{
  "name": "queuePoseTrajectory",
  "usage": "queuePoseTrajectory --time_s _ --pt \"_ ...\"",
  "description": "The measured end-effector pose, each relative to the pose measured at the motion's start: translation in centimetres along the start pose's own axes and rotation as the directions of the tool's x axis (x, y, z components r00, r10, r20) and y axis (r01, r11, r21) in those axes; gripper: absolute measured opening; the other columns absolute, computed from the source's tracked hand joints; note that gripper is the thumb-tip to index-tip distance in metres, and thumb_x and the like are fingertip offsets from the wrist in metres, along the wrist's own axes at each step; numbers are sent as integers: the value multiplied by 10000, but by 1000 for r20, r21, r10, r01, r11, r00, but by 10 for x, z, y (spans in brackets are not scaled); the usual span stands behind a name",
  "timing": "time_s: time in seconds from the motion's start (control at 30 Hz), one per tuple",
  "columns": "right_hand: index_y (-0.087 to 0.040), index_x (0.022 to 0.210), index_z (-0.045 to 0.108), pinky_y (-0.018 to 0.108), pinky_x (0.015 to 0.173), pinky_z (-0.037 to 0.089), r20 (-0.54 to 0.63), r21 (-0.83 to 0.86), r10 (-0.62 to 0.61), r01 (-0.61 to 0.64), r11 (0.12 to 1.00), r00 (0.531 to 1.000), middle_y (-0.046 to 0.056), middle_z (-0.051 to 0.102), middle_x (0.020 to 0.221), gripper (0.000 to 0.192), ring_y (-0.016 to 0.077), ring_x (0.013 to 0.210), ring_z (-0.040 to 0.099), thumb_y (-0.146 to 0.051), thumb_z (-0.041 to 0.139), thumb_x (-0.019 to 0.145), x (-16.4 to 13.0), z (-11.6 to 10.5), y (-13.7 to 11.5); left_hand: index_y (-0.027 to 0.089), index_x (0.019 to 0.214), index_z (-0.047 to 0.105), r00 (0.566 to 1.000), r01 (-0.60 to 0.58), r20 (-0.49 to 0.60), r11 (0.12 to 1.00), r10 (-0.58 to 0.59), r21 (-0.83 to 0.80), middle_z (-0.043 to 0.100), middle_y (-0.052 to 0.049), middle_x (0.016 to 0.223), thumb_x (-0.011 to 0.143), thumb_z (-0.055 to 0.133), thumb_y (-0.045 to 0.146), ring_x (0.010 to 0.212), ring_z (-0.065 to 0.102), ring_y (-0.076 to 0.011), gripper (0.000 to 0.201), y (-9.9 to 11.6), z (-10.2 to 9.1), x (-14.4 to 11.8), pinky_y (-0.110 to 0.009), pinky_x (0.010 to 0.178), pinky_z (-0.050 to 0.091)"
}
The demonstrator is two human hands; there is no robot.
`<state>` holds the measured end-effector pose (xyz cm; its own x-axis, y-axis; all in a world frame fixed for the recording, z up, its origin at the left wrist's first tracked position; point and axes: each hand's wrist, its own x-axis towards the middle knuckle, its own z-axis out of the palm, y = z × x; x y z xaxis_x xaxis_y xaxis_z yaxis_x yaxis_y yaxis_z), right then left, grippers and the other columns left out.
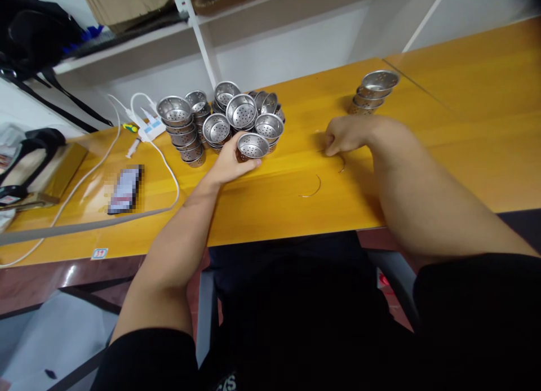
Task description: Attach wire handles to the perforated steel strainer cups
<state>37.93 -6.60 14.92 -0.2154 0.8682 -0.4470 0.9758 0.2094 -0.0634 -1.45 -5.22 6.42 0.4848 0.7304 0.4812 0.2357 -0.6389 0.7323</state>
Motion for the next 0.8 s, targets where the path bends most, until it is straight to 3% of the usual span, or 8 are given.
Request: queuePoseTrajectory --time_s 0.13,0.27,0.37,0.47,0.6,0.7,0.8 --pt "-245 839 749 409 686 471 -44 -27 -59 58 998 997 70 741 794 295 271 767 674 -346 911 1064 7 6 1 211 1428 789 1000 19 -6 999 -19 -30 915 -163 1374 704 1117 968 1244 872 -347 1097 3 0 1 -516 1137 748" --pt "-223 936 743 420 795 498 -130 98 -130 143 985 983 91 815 961 223 238 844 678 -173 848 1126 -8 -2 -6 224 1428 782 999 38 -9 997 -39 -69 915 -167 1393 664 1147 945 1275 873 -364 1112 4 0 2 -530 1159 744" --pt "-205 956 724 423 853 495 -215 229 -185 234 945 959 76 776 970 251 203 859 632 -43 822 1121 -25 -10 -14 231 1438 773 999 43 -9 996 -44 -77 909 -166 1410 666 1140 946 1291 870 -364 1114 3 1 2 -537 1177 739" --pt "-203 960 705 417 884 500 -300 446 -166 292 846 939 31 722 912 312 172 846 612 68 781 1094 -36 -12 -20 233 1434 771 999 47 -3 996 -47 -78 902 -169 1424 663 1137 957 1313 867 -375 1119 2 1 1 -547 1196 734" --pt "-200 1017 691 417 856 530 -392 682 -89 354 640 916 16 726 859 342 151 796 687 120 726 1133 -37 -8 -29 237 1441 765 999 48 -7 997 -48 -65 897 -160 1421 677 1122 973 1320 865 -376 1120 5 1 1 -543 1195 732" --pt "-167 1161 735 396 891 580 -468 749 -91 449 488 879 32 783 943 273 130 801 701 107 734 1157 -28 -2 -33 232 1439 763 999 36 -17 997 -37 -71 898 -156 1389 697 1105 978 1275 863 -354 1107 7 3 1 -529 1145 741" --pt "-181 1222 778 418 938 604 -519 740 -89 499 450 850 46 814 967 162 164 847 687 -63 868 1157 -11 6 -34 245 1440 752 999 32 -31 997 -34 -71 892 -156 1402 699 1093 1001 1281 866 -360 1112 4 3 1 -543 1146 747"
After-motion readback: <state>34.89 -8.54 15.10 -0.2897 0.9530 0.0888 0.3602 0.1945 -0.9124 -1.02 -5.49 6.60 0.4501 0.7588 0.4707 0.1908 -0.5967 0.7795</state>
